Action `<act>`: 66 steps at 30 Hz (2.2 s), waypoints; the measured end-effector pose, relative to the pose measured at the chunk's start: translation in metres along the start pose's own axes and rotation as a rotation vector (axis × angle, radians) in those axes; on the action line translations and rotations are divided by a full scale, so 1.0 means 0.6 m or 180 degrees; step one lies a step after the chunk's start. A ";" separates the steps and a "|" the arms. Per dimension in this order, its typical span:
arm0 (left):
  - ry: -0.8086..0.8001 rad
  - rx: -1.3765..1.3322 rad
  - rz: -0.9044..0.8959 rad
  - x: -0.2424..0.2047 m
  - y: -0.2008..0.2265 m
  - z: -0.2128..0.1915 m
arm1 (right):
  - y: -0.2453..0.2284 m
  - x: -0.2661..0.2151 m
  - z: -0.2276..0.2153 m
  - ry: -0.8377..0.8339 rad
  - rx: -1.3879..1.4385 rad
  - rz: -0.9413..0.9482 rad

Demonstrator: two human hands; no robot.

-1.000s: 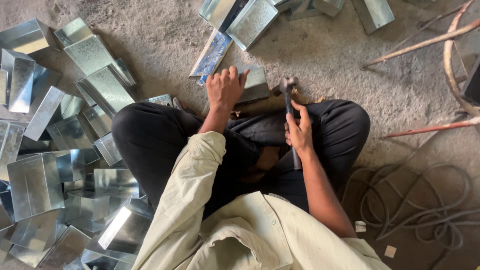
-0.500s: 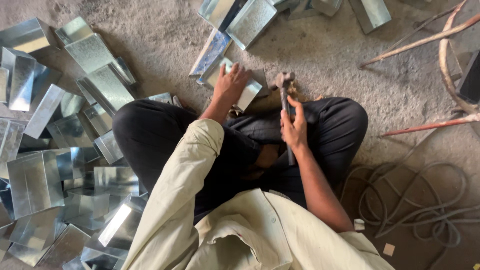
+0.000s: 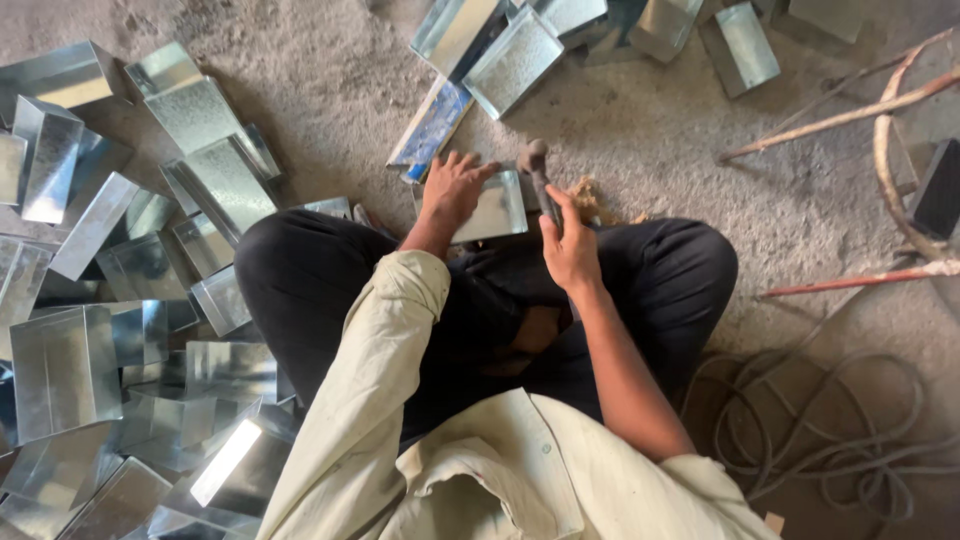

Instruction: The person sits on the floor and repeatedly hammers rectangular metal duct pieces to flatten or shape them. They pick up pieces from a pile, place them on a wooden block, strike them with a hammer, and then move them aside.

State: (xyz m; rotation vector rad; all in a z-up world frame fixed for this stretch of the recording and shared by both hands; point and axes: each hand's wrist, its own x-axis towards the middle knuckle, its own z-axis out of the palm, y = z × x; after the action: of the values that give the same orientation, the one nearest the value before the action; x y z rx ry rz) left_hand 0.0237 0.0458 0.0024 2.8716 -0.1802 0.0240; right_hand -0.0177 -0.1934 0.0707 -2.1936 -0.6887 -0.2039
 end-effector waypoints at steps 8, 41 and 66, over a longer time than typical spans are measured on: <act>0.1060 -0.0017 0.0045 -0.003 0.049 -0.018 | -0.125 0.008 -0.115 0.0301 0.1263 0.1066; 0.2063 -0.1306 -0.0673 -0.036 0.110 -0.029 | -0.206 0.026 -0.135 0.0009 0.2119 0.1681; 0.2016 -0.1028 -0.0546 -0.020 0.114 -0.015 | -0.200 0.063 -0.132 -0.0298 0.1415 0.1426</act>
State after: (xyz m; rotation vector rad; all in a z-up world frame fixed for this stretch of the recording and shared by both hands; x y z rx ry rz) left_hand 0.0034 -0.0156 0.0287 2.4053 0.1713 0.7785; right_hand -0.0446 -0.1747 0.2158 -1.8716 -0.2430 0.2621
